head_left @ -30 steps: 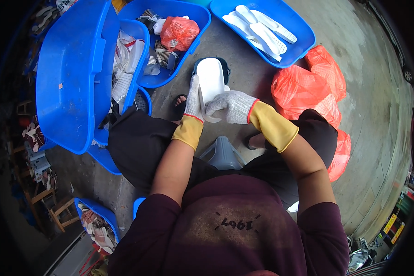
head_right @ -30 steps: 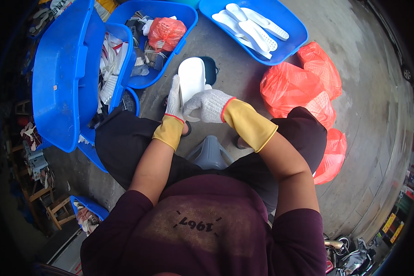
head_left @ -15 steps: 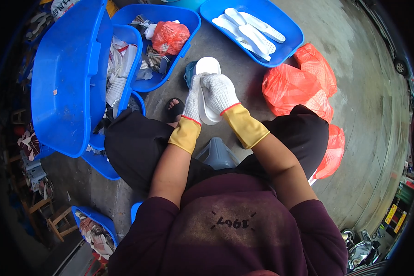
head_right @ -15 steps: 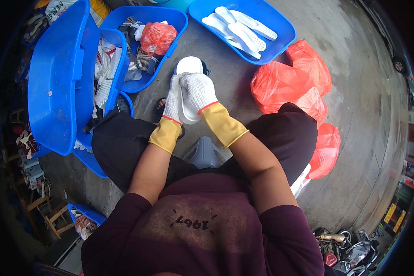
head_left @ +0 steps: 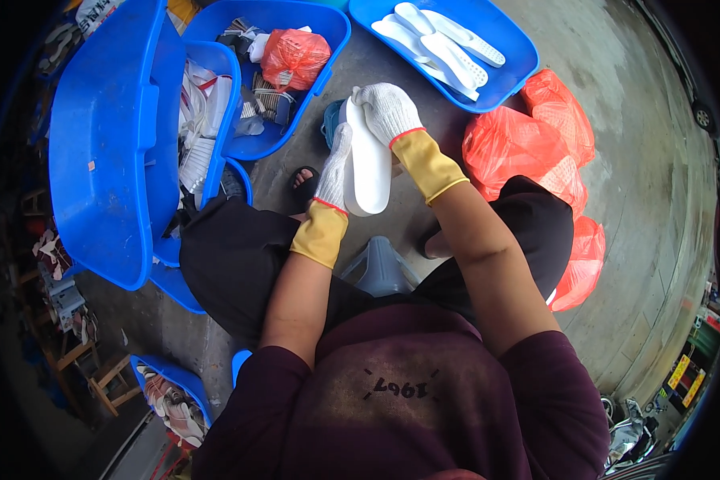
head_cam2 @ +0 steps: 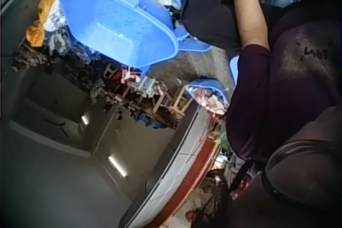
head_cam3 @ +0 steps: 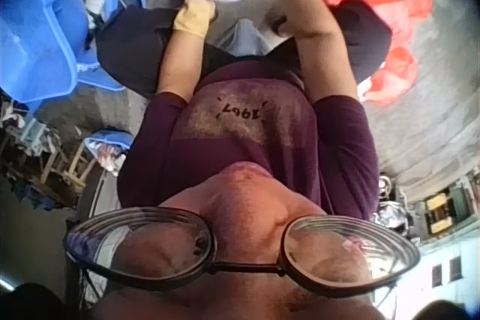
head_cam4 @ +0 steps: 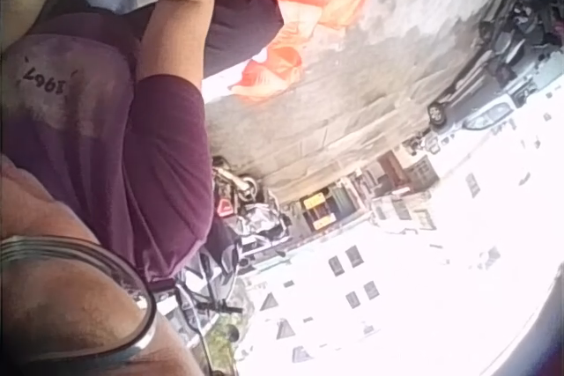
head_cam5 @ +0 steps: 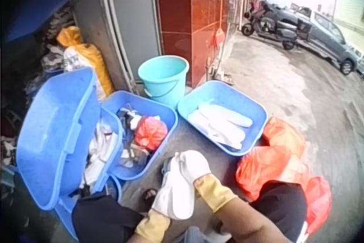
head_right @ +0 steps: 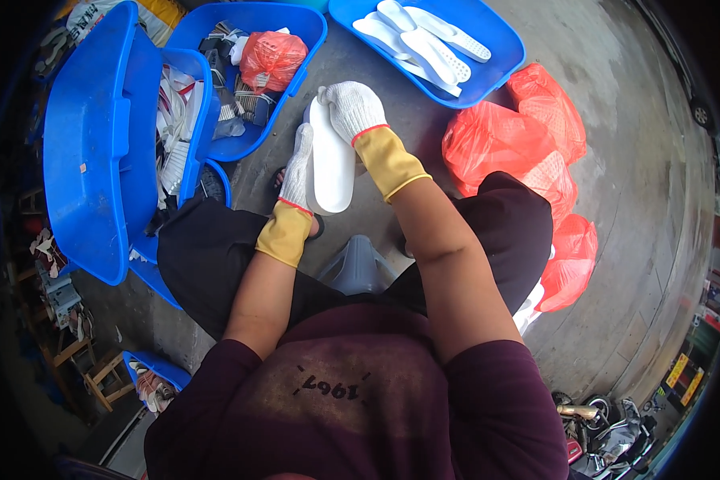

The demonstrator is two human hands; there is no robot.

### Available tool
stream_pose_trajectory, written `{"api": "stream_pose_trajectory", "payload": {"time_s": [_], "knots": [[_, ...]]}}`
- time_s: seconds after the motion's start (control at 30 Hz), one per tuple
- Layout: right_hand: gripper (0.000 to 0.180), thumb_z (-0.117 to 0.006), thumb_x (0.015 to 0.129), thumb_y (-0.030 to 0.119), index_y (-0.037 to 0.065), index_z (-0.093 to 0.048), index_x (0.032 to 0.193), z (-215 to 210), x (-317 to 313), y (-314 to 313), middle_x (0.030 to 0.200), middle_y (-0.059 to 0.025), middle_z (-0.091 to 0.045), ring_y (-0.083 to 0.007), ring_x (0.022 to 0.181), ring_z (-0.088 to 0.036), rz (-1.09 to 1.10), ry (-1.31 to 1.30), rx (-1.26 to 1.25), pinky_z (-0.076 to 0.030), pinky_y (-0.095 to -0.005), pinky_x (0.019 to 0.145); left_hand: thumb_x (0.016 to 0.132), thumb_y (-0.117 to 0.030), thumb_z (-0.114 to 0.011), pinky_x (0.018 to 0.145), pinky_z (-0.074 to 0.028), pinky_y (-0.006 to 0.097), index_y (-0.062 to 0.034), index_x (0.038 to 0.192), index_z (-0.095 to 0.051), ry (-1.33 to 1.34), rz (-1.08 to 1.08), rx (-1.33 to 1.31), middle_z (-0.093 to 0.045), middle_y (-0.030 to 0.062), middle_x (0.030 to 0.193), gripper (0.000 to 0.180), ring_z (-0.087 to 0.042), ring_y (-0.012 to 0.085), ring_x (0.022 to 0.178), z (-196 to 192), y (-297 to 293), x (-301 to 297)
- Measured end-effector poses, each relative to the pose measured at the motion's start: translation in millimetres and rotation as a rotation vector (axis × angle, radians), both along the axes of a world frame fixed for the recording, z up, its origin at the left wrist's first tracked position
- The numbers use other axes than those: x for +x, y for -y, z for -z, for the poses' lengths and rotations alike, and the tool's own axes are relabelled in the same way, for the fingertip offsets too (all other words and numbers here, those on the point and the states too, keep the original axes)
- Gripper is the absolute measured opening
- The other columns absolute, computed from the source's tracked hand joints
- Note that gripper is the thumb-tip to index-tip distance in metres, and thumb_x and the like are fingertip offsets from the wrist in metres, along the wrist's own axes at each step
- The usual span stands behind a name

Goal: Applying a liquid treatment or adhesive to white shoe soles and sorting them into bins.

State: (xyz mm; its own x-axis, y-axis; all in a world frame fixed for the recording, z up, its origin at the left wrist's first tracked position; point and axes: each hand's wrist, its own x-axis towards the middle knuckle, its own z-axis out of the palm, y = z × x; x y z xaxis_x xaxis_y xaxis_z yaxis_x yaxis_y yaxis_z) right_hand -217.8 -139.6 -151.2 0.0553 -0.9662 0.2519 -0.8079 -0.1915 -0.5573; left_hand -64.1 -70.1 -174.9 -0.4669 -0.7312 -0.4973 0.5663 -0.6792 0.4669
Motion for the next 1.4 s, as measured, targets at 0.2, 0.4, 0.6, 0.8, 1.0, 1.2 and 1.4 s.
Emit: {"api": "stream_pose_trajectory", "payload": {"time_s": [0.2,0.4,0.6,0.8,1.0,1.2,1.4], "knots": [[0.018,-0.062,0.084,0.012,0.012,-0.079,0.091,6,18,-71,0.09,-0.0176,-0.075,-0.0382,0.09,-0.073,-0.055,-0.137,0.201,-0.057,-0.045,0.078,0.105,-0.054,-0.057,0.112,-0.048,0.043,-0.0113,0.161,-0.038,-0.073,-0.085,-0.037,-0.052,0.0131,0.154,0.073,-0.056,0.0294,0.136,25,7,7],[0.017,-0.062,0.064,0.0,0.01,-0.073,0.072,-23,37,-160,0.076,-0.0164,-0.07,-0.0398,0.08,-0.07,-0.238,0.178,0.156,-0.057,-0.0469,0.073,0.104,-0.065,-0.048,0.1,-0.053,0.06,-0.0092,0.161,-0.038,-0.167,0.061,-0.006,-0.055,0.0225,0.15,0.08,-0.062,0.0432,0.124,2,4,18],[0.009,-0.063,0.071,0.0,0.006,-0.07,0.072,-42,41,-121,0.078,-0.0196,-0.069,-0.0441,0.08,-0.068,-0.074,0.34,-0.038,-0.055,-0.0491,0.073,0.107,-0.065,-0.039,0.11,-0.05,0.051,-0.0083,0.16,-0.04,-0.332,0.021,-0.094,-0.057,0.0182,0.149,0.077,-0.061,0.0352,0.13,-32,-10,5],[0.018,-0.06,0.087,0.008,0.012,-0.077,0.085,-32,-10,-33,0.093,-0.0153,-0.077,-0.0367,0.093,-0.073,0.083,0.158,-0.149,-0.058,-0.0453,0.084,0.104,-0.049,-0.065,0.099,-0.056,0.038,-0.005,0.15,-0.051,0.015,0.08,0.021,-0.066,0.0121,0.134,0.065,-0.068,0.0239,0.116,-27,-29,-10],[0.023,-0.056,0.096,0.013,0.011,-0.078,0.101,-28,-33,-43,0.103,-0.0173,-0.077,-0.0377,0.101,-0.073,0.131,-0.003,0.15,-0.057,-0.0441,0.088,0.104,-0.042,-0.066,0.1,-0.056,0.039,-0.0043,0.152,-0.047,-0.11,0.081,-0.016,-0.064,0.0138,0.136,0.064,-0.067,0.026,0.118,-28,-28,-4],[0.022,-0.059,0.097,0.017,0.014,-0.08,0.098,-35,-29,-106,0.096,-0.0194,-0.076,-0.0394,0.092,-0.073,-0.039,-0.208,0.239,-0.057,-0.0458,0.083,0.104,-0.04,-0.066,0.104,-0.054,0.043,-0.006,0.153,-0.047,-0.058,0.044,-0.031,-0.063,0.0146,0.137,0.062,-0.064,0.0282,0.123,-7,-25,-9],[0.016,-0.065,0.077,0.008,0.014,-0.077,0.086,-25,14,-185,0.086,-0.0181,-0.073,-0.0399,0.088,-0.072,-0.066,0.161,0.279,-0.057,-0.0474,0.08,0.097,-0.057,-0.068,0.089,-0.058,0.053,-0.0059,0.149,-0.049,-0.226,0.202,-0.018,-0.064,0.0203,0.13,0.076,-0.067,0.0381,0.109,5,-15,-2]]}}
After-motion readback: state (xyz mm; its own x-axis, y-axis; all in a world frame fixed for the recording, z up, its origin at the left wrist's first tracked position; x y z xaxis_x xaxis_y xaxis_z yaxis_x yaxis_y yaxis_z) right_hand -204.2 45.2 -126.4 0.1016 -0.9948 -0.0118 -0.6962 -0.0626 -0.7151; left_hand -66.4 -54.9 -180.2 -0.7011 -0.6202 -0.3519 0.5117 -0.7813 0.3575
